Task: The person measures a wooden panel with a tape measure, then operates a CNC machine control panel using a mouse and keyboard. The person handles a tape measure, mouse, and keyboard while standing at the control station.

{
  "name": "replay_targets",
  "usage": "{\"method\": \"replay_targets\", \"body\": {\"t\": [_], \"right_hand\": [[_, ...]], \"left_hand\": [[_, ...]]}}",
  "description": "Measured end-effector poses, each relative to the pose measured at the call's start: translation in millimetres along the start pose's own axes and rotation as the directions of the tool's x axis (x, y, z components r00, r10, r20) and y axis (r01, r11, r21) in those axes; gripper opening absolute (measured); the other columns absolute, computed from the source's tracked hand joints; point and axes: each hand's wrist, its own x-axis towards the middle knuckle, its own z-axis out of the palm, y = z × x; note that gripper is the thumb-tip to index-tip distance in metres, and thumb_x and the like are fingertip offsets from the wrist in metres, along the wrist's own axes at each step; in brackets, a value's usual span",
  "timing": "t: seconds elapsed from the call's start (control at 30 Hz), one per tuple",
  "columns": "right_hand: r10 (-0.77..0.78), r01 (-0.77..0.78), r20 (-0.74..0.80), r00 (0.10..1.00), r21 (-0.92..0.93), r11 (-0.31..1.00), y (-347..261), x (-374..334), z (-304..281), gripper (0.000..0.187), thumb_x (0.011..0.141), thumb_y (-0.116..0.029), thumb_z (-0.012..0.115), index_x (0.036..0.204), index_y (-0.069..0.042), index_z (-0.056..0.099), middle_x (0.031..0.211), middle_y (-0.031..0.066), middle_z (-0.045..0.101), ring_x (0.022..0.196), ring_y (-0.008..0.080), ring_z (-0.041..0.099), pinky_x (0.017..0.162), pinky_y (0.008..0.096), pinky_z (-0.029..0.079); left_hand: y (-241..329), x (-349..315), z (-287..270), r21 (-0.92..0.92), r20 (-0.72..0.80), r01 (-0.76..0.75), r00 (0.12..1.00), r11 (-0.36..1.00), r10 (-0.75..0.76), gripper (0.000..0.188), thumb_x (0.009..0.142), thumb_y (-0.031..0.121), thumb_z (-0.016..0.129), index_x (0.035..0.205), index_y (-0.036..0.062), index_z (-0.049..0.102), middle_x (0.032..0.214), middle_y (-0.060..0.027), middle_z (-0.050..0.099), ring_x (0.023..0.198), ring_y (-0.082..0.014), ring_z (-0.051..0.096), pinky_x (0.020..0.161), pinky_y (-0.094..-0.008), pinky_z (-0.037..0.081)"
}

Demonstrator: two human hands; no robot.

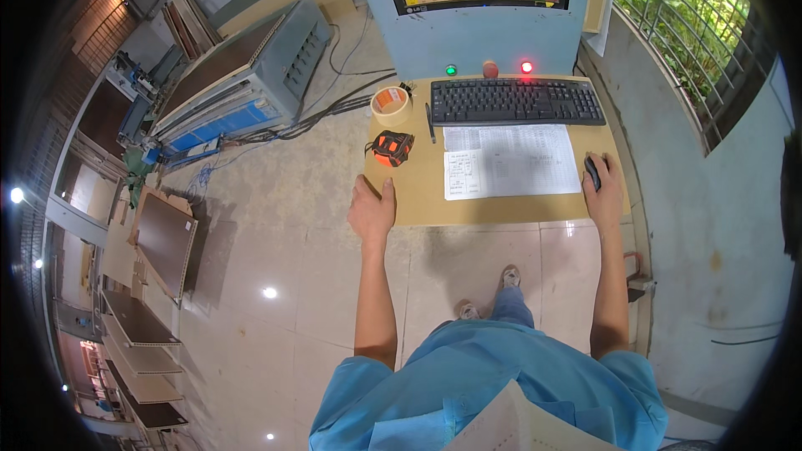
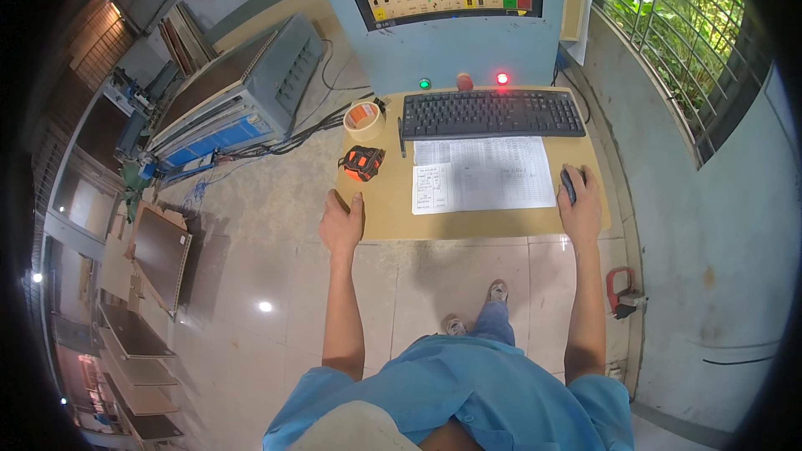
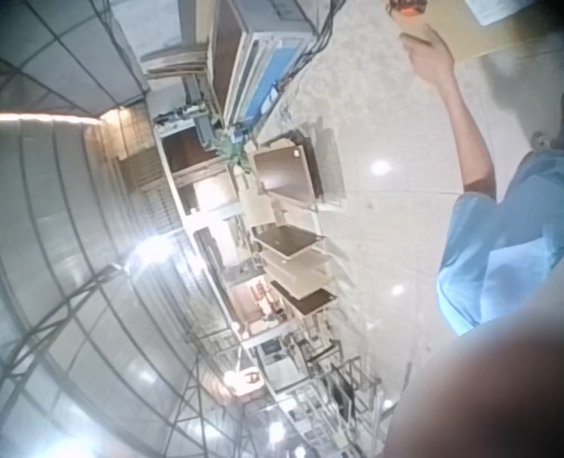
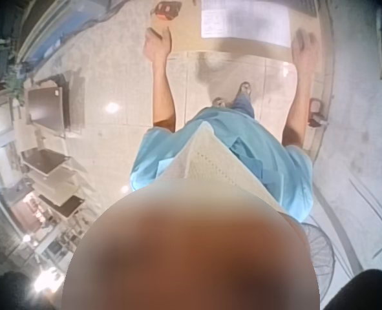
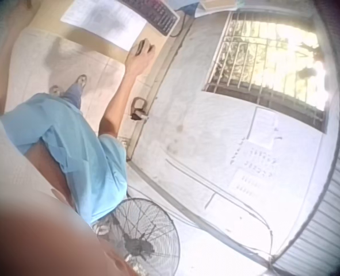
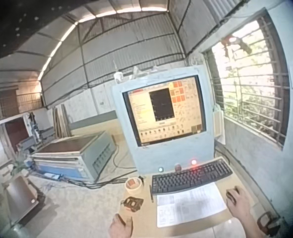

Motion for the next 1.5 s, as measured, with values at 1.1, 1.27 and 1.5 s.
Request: {"method": "replay_targets", "body": {"t": [1.1,1.27,1.5], "right_hand": [[0.016,-0.014,-0.037,0.999,0.055,0.998,1.4,1.2,5.0,0.041,0.091,-0.018,0.068,0.133,-0.018,0.07,0.146,0.0228,0.057,0.131,0.0407,0.058,0.108,0.0461,0.05],[0.015,-0.013,-0.043,0.999,0.042,0.999,0.6,1.8,4.7,0.039,0.092,-0.018,0.068,0.131,-0.017,0.071,0.145,0.0232,0.057,0.131,0.042,0.058,0.108,0.0465,0.049],[0.017,-0.014,-0.054,0.998,0.049,0.999,0.2,1.0,5.4,0.039,0.092,-0.019,0.068,0.131,-0.017,0.071,0.145,0.0221,0.058,0.13,0.0414,0.058,0.108,0.0467,0.049]], "left_hand": [[6.4,5.8,-4.8,-0.011,-0.006,-0.02,1.0,1.0,0.02,0.067,0.097,0.052,0.063,0.141,0.0037,0.051,0.126,-0.0231,0.067,0.108,-0.0433,0.069,0.088,-0.0535,0.055],[5.6,4.4,-4.1,-0.024,-0.024,-0.031,0.999,0.999,0.03,0.067,0.097,0.052,0.063,0.142,0.0034,0.05,0.126,-0.0229,0.067,0.109,-0.0436,0.069,0.088,-0.0532,0.055],[4.5,4.8,-2.3,-0.023,-0.034,-0.047,0.998,0.999,0.046,0.067,0.097,0.052,0.063,0.141,0.0029,0.051,0.124,-0.0229,0.068,0.108,-0.044,0.069,0.088,-0.0535,0.055]]}}
